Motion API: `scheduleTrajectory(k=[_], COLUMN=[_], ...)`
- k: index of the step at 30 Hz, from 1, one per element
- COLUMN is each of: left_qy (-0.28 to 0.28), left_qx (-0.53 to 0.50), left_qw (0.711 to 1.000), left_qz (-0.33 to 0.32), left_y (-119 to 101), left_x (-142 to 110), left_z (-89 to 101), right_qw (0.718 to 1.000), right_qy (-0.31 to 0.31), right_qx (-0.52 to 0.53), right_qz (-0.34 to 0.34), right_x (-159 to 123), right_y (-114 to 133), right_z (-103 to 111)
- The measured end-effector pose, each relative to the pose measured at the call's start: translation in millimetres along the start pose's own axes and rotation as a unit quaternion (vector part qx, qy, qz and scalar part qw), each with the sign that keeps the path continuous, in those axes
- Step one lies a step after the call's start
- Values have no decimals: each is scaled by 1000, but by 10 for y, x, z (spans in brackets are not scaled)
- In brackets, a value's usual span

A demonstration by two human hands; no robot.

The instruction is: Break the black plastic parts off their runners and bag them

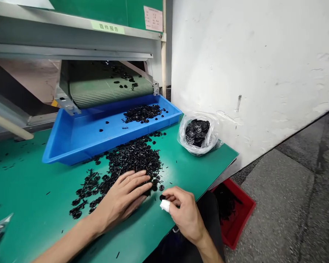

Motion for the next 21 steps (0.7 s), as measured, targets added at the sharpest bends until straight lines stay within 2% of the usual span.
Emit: scheduleTrajectory(k=[2, 4, 6, 8, 10, 14, 18, 21], left_qy=[-43, -38, -14, -8, -22, -51, -67, -52], left_qx=[-109, -230, -358, -460, -524, -590, -628, -630], left_qw=[990, 954, 886, 811, 755, 687, 645, 642], left_qz=[73, 188, 295, 361, 394, 422, 431, 434], left_y=[-4, 43, 61, 43, 44, 95, 112, 86], left_x=[-72, -186, -324, -430, -492, -559, -575, -557], left_z=[79, -19, -220, -380, -462, -540, -593, -624], right_qw=[999, 997, 995, 994, 992, 989, 994, 995], right_qy=[-11, -11, 1, 10, 12, 36, 25, -4], right_qx=[49, 76, 90, 107, 125, 144, 88, 68], right_qz=[4, 16, 30, 32, 15, 2, 62, 71], right_x=[-22, -50, -79, -105, -119, -119, -118, -129], right_y=[8, 54, 114, 148, 140, 147, 234, 202], right_z=[-52, -125, -218, -301, -364, -468, -424, -371])
Point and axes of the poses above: each hand's wrist, its own x-axis towards the middle knuckle, its own z-axis out of the back of the hand, y = z × x, the point moved 10 cm from there along x, towards the middle knuckle, and after that the axes turned 1 degree about y, right-handed, at the moved point
